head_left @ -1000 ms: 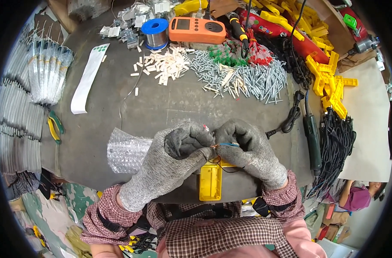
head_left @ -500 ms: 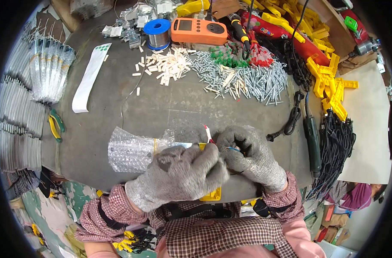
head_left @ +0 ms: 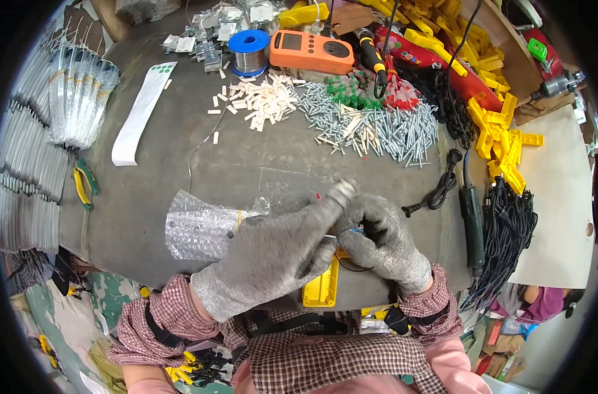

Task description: Assembling the internal components of a handheld device, including soldering wires and fitting the plastic housing.

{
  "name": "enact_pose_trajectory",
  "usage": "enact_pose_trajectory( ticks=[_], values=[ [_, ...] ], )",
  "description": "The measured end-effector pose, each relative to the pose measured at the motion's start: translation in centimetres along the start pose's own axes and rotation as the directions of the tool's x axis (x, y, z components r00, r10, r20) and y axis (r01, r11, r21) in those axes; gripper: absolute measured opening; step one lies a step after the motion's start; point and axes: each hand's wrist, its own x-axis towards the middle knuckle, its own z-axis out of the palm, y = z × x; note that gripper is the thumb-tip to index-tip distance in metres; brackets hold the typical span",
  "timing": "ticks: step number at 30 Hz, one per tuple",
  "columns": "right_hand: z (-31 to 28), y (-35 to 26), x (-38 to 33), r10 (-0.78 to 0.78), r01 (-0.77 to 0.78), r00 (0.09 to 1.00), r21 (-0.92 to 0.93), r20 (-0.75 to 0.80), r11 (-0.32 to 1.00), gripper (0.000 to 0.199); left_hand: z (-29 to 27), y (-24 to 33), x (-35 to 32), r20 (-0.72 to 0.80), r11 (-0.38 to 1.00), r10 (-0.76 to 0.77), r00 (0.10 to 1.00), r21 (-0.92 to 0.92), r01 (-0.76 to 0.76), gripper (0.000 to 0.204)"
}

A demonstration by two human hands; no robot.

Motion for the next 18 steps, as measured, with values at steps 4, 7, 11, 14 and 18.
enact_pose_trajectory(
  ticks=[4, 7, 11, 14, 18],
  values=[
    [-0.2, -0.3, 0.1, -0.361, 0.35, 0.932, -0.366, 0.041, 0.862, 0.017, -0.7, 0.4, 0.5, 0.049, 0.656, -0.238, 0.97, -0.728, 0.198, 0.071],
    [0.0, -0.3, -0.6, -0.257, 0.232, 0.966, -0.371, -0.016, 0.899, 0.024, 0.2, 1.0, 0.7, 0.143, 0.42, -0.379, 0.914, -0.854, 0.308, 0.073],
    [0.2, -0.7, -0.5, 0.085, -0.096, 0.995, -0.282, -0.052, 0.954, 0.03, 1.2, 0.3, 0.6, -0.148, 0.991, 0.074, 0.986, -0.099, -0.089, 0.068],
    [0.8, -2.3, -0.8, -0.17, 0.062, 0.973, -0.536, -0.155, 0.842, 0.029, 2.9, 0.2, 1.1, -0.345, 0.822, -0.2, 0.917, -0.569, -0.035, 0.072],
    [0.4, -2.6, -1.3, -0.132, 0.075, 0.99, -0.617, -0.048, 0.784, 0.03, 2.1, 1.0, 1.5, -0.298, 0.913, -0.132, 0.945, -0.409, -0.001, 0.074]
  ],
)
